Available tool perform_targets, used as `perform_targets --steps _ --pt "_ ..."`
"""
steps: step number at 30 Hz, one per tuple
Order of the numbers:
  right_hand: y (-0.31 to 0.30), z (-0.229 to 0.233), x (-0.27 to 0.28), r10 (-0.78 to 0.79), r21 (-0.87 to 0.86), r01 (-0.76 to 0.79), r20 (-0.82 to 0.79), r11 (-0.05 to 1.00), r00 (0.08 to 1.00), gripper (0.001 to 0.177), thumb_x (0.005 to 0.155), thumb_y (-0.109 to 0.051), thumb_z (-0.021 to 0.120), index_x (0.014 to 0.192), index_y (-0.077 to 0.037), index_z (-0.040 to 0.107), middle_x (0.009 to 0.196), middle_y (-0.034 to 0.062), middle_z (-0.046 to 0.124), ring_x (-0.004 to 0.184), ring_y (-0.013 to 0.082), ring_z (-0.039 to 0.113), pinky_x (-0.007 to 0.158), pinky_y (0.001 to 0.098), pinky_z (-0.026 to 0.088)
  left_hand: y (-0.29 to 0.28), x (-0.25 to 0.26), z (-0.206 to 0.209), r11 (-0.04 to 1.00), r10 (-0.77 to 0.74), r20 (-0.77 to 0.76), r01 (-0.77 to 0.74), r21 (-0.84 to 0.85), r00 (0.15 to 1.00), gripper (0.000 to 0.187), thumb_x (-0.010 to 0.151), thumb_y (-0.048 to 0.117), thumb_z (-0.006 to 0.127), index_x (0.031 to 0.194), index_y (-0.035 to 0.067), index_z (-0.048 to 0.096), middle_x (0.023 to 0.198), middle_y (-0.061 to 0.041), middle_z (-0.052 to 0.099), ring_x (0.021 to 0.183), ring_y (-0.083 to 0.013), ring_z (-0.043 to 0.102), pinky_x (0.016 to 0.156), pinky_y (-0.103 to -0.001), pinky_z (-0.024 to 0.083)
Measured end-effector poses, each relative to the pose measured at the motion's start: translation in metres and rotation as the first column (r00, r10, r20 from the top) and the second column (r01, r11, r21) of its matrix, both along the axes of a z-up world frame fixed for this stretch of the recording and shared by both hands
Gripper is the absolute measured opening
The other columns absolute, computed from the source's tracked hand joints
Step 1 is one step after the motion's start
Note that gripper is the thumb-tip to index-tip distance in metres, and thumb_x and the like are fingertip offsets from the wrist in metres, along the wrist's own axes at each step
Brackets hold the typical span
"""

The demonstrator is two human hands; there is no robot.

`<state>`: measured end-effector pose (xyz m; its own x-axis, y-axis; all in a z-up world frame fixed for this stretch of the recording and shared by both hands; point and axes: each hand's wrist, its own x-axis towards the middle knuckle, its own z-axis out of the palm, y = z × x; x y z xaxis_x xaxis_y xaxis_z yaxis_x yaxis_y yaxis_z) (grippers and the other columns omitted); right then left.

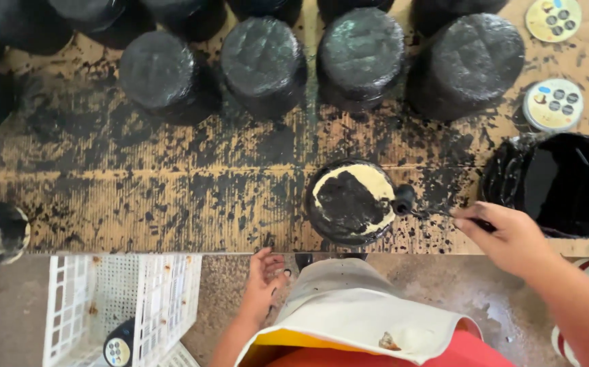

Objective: Applying black wax and labels to cheese wheels on a workbench

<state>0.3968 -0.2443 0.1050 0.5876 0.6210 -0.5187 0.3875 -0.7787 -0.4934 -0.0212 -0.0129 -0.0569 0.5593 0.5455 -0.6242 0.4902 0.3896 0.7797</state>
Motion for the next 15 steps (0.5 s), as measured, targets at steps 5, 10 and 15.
perform_targets --steps 5,10,15 --pt "0.046 -0.020 -0.011 -0.008 0.220 -0.032 0.180 0.975 0.984 0.029 0.095 -0.033 0.067 0.115 -0.015 0.079 0.111 -0.0021 0.079 0.091 0.0168 0.073 0.082 0.0331 0.053 0.001 0.010 0.004 0.998 -0.049 0.018 0.050 -0.042 0.999 0.068 0.090 0.023 0.071 0.146 0.012 0.034 0.132 -0.013 0.059 0.121 -0.0262 0.061 0.103 -0.041 0.050" --pt "0.029 0.002 -0.049 0.057 0.207 -0.114 0.263 0.972 0.963 0.022 0.101 -0.030 0.060 0.106 -0.012 0.072 0.093 -0.0003 0.076 0.074 0.0186 0.071 0.061 0.0361 0.056 0.009 0.020 0.003 0.993 -0.118 0.068 0.117 0.019 0.991 0.068 0.089 0.016 0.071 0.145 0.010 0.032 0.129 -0.014 0.059 0.121 -0.0269 0.061 0.104 -0.042 0.050" --pt "-0.042 -0.037 -0.114 -0.054 0.129 0.011 0.337 0.992 0.940 0.022 0.098 -0.036 0.057 0.100 -0.019 0.070 0.100 -0.0043 0.074 0.087 0.0223 0.072 0.061 0.0438 0.056 0.010 0.011 0.004 0.988 -0.153 0.039 0.152 0.032 0.987 0.069 0.088 0.017 0.072 0.145 0.010 0.034 0.132 -0.014 0.061 0.122 -0.0261 0.063 0.101 -0.042 0.052"
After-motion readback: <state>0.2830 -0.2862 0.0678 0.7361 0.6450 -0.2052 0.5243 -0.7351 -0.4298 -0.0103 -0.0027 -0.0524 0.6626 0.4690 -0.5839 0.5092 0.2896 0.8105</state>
